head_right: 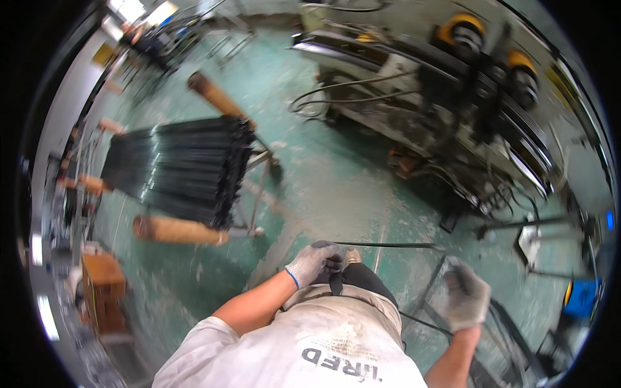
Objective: The person repeatedly picks up bundles of long metal rods, feeds them into a bending machine, and removes the bent rods. The person also uses a handheld tool to bend a single rod on a wooden board and places the finished pieces on a metal rack.
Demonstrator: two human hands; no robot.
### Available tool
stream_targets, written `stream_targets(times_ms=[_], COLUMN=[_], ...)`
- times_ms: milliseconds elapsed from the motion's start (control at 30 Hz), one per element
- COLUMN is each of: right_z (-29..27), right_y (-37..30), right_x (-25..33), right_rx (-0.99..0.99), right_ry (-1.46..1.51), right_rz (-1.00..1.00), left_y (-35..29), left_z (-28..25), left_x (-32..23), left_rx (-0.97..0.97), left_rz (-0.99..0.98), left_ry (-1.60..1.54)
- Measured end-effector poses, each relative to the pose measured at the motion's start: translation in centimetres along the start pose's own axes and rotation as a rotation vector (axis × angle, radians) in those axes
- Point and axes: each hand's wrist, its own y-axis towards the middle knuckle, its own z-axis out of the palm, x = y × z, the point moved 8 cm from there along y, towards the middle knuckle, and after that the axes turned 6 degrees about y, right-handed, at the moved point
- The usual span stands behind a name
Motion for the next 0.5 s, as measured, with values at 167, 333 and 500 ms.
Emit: stream_targets(times_ms=[167, 333, 500], right_z=[21.5, 31.5, 37.0], right_y=[-1.1, -4.1, -9.5], right_x=[12.5, 16.6, 19.1], right_rx=[0.807, 1.178, 1.337], right_ry=[-0.152, -0.309, -0.423], right_rz=[-0.345, -0.376, -0.491], left_y=[-3.6, -12.2, -15.1], left_z=[-7.2, -12.3, -15.9], left_x=[3.2, 7.3, 11.3], left_rx=[-0.095, -0.477, -0.648], left_rz=[0.095, 0.086, 0.112], left_ry=[-0.417, -0.696, -0.768])
